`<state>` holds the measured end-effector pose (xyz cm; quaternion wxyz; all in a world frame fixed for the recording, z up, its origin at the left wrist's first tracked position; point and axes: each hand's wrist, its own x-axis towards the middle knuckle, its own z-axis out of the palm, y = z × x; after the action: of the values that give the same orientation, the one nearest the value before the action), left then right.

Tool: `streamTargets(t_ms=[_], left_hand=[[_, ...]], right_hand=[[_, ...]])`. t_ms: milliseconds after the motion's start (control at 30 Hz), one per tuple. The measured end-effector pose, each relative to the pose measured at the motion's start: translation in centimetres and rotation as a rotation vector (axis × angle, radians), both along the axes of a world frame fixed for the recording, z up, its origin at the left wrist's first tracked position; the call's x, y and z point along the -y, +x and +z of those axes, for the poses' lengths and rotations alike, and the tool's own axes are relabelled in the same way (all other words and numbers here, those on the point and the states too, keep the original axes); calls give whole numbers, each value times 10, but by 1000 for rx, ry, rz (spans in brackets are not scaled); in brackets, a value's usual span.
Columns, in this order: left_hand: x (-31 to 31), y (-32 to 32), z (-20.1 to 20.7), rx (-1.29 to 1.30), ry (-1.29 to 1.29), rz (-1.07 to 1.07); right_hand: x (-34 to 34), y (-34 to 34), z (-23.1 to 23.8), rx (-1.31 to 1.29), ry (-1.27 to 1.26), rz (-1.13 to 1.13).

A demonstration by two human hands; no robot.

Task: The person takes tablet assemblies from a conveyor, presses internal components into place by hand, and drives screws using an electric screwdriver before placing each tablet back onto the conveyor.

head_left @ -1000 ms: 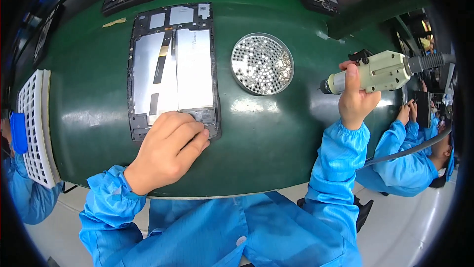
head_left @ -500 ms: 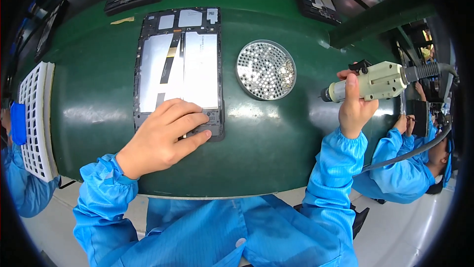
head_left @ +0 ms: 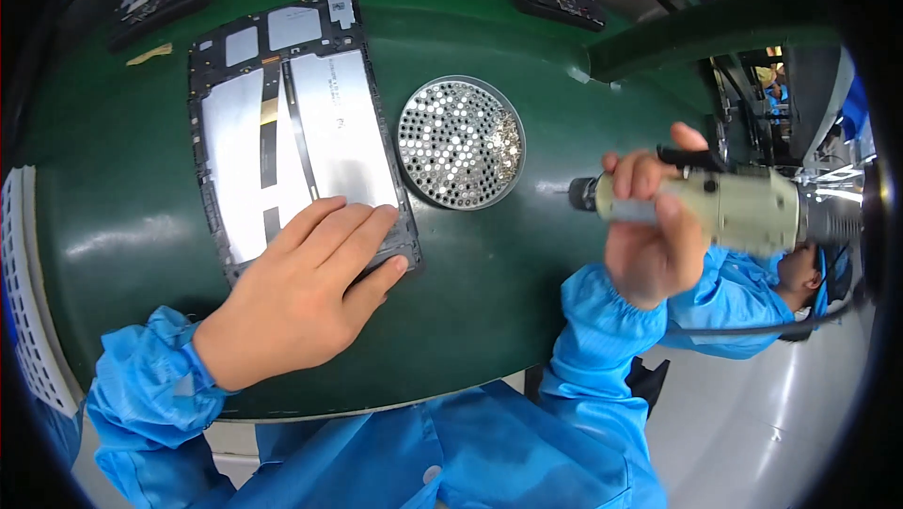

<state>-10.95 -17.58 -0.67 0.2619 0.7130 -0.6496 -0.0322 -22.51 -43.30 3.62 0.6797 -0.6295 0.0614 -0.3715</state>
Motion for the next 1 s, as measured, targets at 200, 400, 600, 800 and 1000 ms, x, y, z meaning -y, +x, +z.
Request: streamTargets(t_ms=[200,400,600,800,1000], left_hand=[[0,11,-6,-54,-42,-40],[-2,14,-5,-37,-42,-28],[4,13,-6,-48,-31,-5],[3,12,-7,-38,-29,15],[4,10,-10,-30,-53,27]], right_hand=[[-35,9,-2,-21,-90,118],[-43,26,-11,-81,-62,151],[-37,28,-17,-61,-76,225],[-40,31,-18,-99,-65,229],[-41,30,-19,-101,-85,189]])
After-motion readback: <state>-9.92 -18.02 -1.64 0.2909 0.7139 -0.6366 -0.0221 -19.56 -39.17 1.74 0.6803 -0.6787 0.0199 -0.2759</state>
